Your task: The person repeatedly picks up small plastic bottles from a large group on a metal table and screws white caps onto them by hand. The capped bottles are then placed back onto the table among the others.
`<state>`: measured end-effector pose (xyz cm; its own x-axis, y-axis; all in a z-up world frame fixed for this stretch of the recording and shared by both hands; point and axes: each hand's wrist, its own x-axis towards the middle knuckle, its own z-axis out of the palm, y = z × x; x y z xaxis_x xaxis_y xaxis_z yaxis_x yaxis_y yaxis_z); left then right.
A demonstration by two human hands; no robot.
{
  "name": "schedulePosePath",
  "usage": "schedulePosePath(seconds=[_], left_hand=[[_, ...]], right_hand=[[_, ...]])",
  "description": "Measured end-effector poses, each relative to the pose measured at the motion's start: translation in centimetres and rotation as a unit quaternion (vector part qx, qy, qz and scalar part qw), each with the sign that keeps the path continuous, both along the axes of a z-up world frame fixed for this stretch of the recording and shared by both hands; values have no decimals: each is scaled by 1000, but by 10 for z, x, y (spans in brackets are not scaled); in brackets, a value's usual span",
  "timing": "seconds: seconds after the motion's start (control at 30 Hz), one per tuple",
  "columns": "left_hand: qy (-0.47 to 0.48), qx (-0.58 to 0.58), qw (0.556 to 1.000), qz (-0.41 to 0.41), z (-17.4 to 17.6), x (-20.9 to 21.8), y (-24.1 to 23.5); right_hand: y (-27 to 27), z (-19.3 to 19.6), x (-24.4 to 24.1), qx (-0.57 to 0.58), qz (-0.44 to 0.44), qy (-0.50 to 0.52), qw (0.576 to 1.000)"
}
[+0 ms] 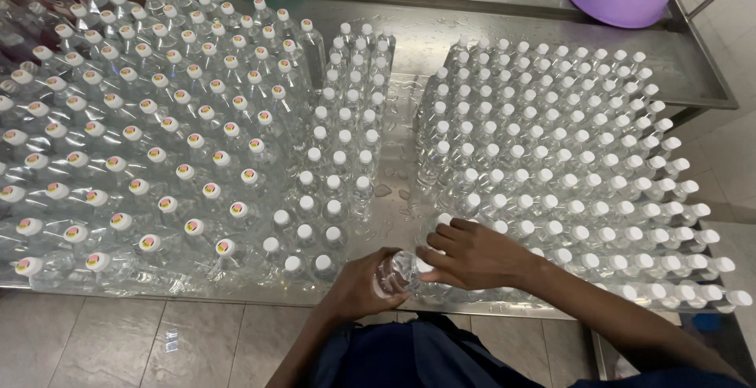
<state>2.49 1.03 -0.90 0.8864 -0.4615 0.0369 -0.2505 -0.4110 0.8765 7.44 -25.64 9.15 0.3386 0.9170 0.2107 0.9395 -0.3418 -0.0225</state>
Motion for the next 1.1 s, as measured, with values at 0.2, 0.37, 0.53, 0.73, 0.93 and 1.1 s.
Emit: schedulePosePath(seconds=[0.2, 0.37, 0.53, 0.73, 0.93, 1.1], left_hand=[[-94, 126, 987, 38, -61, -9, -17], [-64, 89, 994, 23, -21, -11, -15], [10, 9, 994, -112, 29, -13, -13], [95, 110, 987, 71, 8, -15, -43], [74, -21, 997, -30, 40, -11, -20], [194, -13, 948, -253, 68, 0, -8]], right_hand=[[3, -62, -9, -29, -282, 200, 938], [-11, -50, -18, -42, -323, 257, 910], [-20, -31, -8, 115, 105, -212, 965], [-13, -102, -1, 70, -314, 169, 932], [-22, -72, -2, 92, -107, -19, 990], [-2, -5, -13, 192, 177, -232, 937]])
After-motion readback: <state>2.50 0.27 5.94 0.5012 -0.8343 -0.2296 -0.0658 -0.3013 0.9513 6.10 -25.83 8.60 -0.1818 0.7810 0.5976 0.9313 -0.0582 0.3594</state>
